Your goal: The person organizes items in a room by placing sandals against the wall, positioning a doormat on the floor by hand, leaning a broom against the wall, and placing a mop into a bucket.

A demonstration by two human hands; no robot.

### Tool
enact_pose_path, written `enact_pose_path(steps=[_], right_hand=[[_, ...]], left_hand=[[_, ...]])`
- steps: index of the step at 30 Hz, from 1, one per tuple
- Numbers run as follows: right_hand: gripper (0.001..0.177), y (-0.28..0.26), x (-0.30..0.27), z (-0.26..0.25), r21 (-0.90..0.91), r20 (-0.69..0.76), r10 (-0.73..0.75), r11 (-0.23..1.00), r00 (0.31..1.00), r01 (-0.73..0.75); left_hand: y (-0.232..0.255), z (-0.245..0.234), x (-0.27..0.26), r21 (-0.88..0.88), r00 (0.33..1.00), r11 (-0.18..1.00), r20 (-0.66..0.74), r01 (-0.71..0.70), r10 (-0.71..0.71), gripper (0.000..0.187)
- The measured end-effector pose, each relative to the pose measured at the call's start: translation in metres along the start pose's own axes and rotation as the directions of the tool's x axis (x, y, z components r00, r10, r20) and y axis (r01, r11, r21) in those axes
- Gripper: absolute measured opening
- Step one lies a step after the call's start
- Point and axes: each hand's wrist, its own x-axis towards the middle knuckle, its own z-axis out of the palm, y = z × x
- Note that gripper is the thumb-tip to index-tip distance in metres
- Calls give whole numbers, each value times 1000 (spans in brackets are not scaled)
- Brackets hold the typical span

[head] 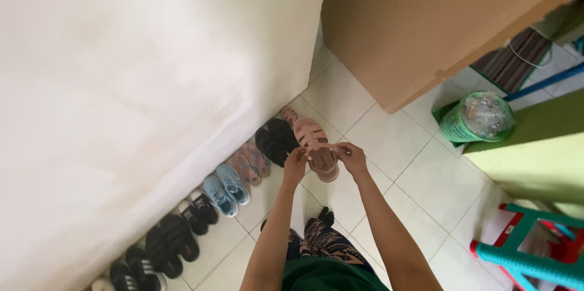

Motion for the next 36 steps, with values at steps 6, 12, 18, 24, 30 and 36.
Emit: enact_pose_path(steps=[6,12,18,24,30,36], right_hand=[[27,-4,24,-11,-68,47,56,996,997,-52],[32,8,67,-10,-116,75,99,989,992,-90],[33,26,113,-4,-190,90,144,974,986,-125],[33,32,156,-3,-234,96,77,971,992,-53],[36,42,197,-5,-329,101,161,937,982,-120],[38,67,249,-11,-349,113,155,931,981,-106]], left_hand=[[7,17,9,84,997,994,-28,76,-74,29],[-2,29,38,-35,989,989,-16,144,-144,29],[-21,41,75,21,957,957,-17,290,-289,29],[-29,53,112,-29,930,930,24,366,-366,33],[-42,72,140,-125,942,934,17,335,-335,39],[-66,99,177,-103,921,915,68,389,-384,46]])
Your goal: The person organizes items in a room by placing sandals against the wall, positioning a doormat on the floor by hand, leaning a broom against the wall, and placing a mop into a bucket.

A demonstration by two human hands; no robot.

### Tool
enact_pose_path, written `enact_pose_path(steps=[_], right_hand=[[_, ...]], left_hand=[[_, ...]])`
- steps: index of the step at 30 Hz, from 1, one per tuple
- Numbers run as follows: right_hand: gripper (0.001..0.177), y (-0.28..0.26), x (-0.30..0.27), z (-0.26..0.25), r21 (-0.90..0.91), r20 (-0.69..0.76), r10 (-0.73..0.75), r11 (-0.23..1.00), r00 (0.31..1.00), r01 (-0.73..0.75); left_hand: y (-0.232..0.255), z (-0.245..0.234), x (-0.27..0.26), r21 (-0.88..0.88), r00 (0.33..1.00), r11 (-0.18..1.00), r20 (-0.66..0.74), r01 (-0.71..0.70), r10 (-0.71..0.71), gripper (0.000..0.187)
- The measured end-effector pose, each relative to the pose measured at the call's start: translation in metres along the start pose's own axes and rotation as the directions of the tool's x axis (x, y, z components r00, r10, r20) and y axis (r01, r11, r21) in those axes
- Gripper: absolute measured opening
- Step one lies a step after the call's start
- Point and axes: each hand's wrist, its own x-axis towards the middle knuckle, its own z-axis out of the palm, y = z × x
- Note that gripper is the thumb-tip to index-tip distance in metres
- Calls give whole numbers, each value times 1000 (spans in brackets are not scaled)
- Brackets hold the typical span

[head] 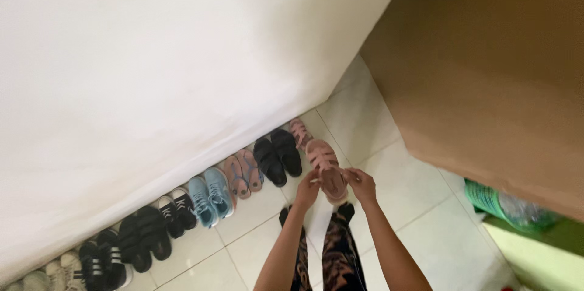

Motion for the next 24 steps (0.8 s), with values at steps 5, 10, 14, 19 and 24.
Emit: enact_pose_path(steps=[5,10,14,19,24], right_hand=[[38,24,46,-8,46,41,82,995,996,-83],[35,59,105,-6,28,72,79,996,994,-81],[32,87,151,-2,30,94,30,999,995,-33],[33,119,200,4,-107,101,7,994,995,3],[36,149,249,19,-95,111,-48,994,993,59]], left_hand=[[-13,33,41,-10,999,999,-11,36,-36,53],[-35,66,91,-32,996,997,-62,66,-68,51],[-69,89,134,-103,992,994,-127,-38,25,46],[-113,110,186,-29,990,998,-130,-62,58,37],[-148,124,236,-90,990,994,-133,-65,52,30]])
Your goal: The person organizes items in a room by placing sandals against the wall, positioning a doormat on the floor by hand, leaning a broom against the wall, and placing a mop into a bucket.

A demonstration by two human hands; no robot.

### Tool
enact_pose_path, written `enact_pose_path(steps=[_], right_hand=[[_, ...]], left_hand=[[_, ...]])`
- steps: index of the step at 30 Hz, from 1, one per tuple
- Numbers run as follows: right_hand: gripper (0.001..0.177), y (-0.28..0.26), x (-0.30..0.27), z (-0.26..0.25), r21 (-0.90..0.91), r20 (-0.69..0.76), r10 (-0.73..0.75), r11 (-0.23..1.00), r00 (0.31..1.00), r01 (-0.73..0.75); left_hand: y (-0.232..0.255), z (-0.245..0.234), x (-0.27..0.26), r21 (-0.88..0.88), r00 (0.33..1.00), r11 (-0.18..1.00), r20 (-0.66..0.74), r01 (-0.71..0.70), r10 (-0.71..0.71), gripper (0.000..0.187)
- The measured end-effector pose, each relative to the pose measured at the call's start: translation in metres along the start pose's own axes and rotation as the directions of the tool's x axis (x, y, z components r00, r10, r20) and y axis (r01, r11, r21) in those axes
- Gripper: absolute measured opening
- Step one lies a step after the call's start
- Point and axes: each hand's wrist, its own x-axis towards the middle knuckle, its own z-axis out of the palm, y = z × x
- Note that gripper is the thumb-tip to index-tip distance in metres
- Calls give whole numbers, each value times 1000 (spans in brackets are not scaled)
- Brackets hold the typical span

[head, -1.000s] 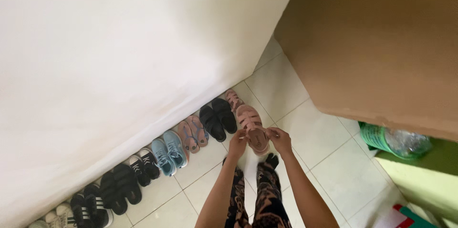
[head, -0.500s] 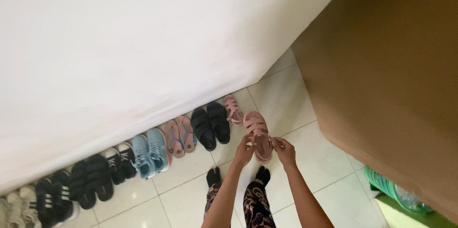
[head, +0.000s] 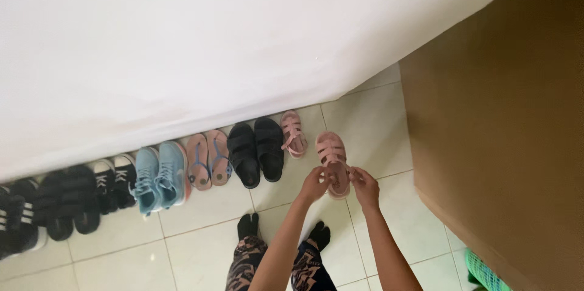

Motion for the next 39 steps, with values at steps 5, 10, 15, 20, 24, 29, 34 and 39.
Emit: enact_pose_path(steps=[5,10,15,20,24,29,34,39], right_hand=[[38,29,51,25,62,18,-40,997,999,39],[38,49,86,50,-3,20,-41,999,999,41],[36,66,119,72,-51,-14,-26,998,1000,25],[37,84,149,94,23,9,-45,999,999,45],[36,100,173,115,56,-4,-75,996,997,75],[35,107,194,139,-22,-39,-72,997,997,71],[34,103,201,152,-19,-3,-30,999,1000,30],[38,111,213,164,91,4,-30,995,1000,29]], left_hand=[[-41,2,51,145,997,988,-30,-59,64,41],[-68,0,85,218,1000,976,-6,-16,18,54],[-72,-10,107,324,998,943,-34,69,-61,66],[-91,-15,140,257,997,964,-14,72,-71,68],[-112,-20,162,133,1000,991,19,10,-12,77],[-139,-23,186,186,999,982,41,19,-27,82],[-173,-24,208,378,990,921,60,94,-126,78],[-174,-29,213,375,998,927,47,10,-30,79]])
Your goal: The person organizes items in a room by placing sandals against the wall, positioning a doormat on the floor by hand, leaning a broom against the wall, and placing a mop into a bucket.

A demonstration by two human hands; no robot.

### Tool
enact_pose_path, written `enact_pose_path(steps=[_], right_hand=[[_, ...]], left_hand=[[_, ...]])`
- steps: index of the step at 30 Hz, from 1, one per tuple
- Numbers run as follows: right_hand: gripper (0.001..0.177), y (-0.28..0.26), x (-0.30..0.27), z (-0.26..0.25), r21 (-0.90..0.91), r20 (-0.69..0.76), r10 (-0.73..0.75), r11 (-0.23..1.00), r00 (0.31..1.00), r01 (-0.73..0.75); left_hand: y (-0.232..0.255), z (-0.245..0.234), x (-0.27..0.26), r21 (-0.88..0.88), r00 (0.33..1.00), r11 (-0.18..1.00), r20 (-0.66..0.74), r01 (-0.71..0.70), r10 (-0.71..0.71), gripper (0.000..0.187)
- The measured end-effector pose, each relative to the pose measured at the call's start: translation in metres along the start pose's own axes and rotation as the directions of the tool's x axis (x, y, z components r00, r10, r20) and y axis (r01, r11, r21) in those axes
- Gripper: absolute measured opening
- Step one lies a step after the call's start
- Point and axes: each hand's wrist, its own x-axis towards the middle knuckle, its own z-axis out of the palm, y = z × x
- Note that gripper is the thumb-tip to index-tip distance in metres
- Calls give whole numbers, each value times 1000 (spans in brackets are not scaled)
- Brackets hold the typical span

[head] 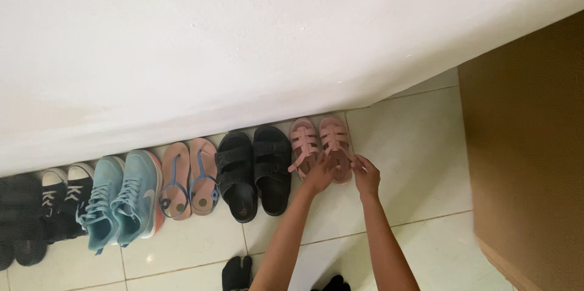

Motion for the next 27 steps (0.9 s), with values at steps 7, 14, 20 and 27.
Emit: enact_pose_path(steps=[7,14,20,27], right_hand=[[36,28,18,14,15,-7,64,998,998,-64],[40,41,29,22,60,157,91,993,983,-102],[63,51,29,28,110,255,-12,994,967,-17],[81,28,6,30,-90,183,-26,995,983,44]], left_hand=[[27,-20,-12,98,992,990,65,104,-111,87],[22,-16,-8,-35,1000,999,30,8,-7,96],[31,-14,-19,2,997,1000,72,-19,19,95],[33,-16,-43,-14,1000,1000,10,10,-10,98]])
